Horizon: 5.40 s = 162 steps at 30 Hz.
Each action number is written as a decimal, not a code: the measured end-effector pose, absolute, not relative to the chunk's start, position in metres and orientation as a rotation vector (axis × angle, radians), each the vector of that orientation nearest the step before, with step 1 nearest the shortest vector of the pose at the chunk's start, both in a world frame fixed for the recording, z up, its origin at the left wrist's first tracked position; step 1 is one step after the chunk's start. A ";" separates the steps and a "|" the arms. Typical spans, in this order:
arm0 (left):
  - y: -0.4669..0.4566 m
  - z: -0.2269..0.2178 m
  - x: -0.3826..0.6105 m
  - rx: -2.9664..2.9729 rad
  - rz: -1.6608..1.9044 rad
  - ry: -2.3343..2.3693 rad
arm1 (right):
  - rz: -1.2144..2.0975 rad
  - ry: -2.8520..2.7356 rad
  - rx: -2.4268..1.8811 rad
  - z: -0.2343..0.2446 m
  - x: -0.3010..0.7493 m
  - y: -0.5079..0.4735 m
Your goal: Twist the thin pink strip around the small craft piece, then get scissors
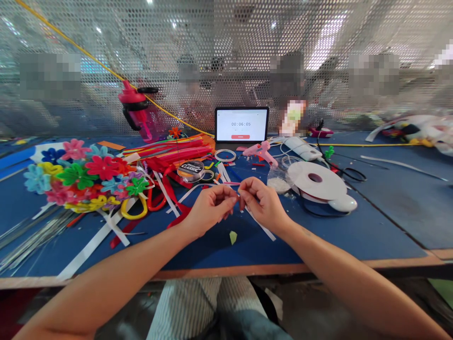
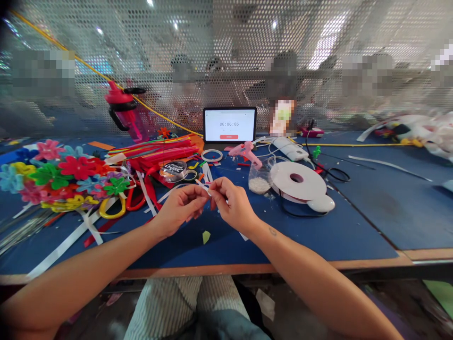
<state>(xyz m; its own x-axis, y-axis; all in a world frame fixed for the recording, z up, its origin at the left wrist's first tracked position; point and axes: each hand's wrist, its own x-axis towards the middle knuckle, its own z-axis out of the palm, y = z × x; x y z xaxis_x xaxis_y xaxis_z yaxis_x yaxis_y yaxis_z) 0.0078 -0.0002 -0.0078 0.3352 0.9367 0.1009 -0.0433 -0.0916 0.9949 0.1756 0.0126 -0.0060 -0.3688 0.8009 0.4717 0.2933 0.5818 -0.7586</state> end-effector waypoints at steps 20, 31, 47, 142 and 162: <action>0.001 -0.007 0.008 1.258 1.072 0.788 | 1.110 -1.747 -0.752 -0.008 0.178 0.023; 0.000 -0.007 0.007 1.283 1.010 0.812 | 1.064 -1.792 -0.773 -0.010 0.178 0.024; 0.000 -0.005 0.010 1.292 0.987 0.797 | 1.121 -1.747 -0.766 -0.009 0.178 0.023; -0.002 -0.008 0.012 1.461 1.161 0.831 | 1.253 -1.536 -0.730 -0.011 0.173 0.026; 0.011 -0.008 -0.001 2.031 1.232 1.081 | 1.164 -1.518 -0.749 -0.008 0.177 0.027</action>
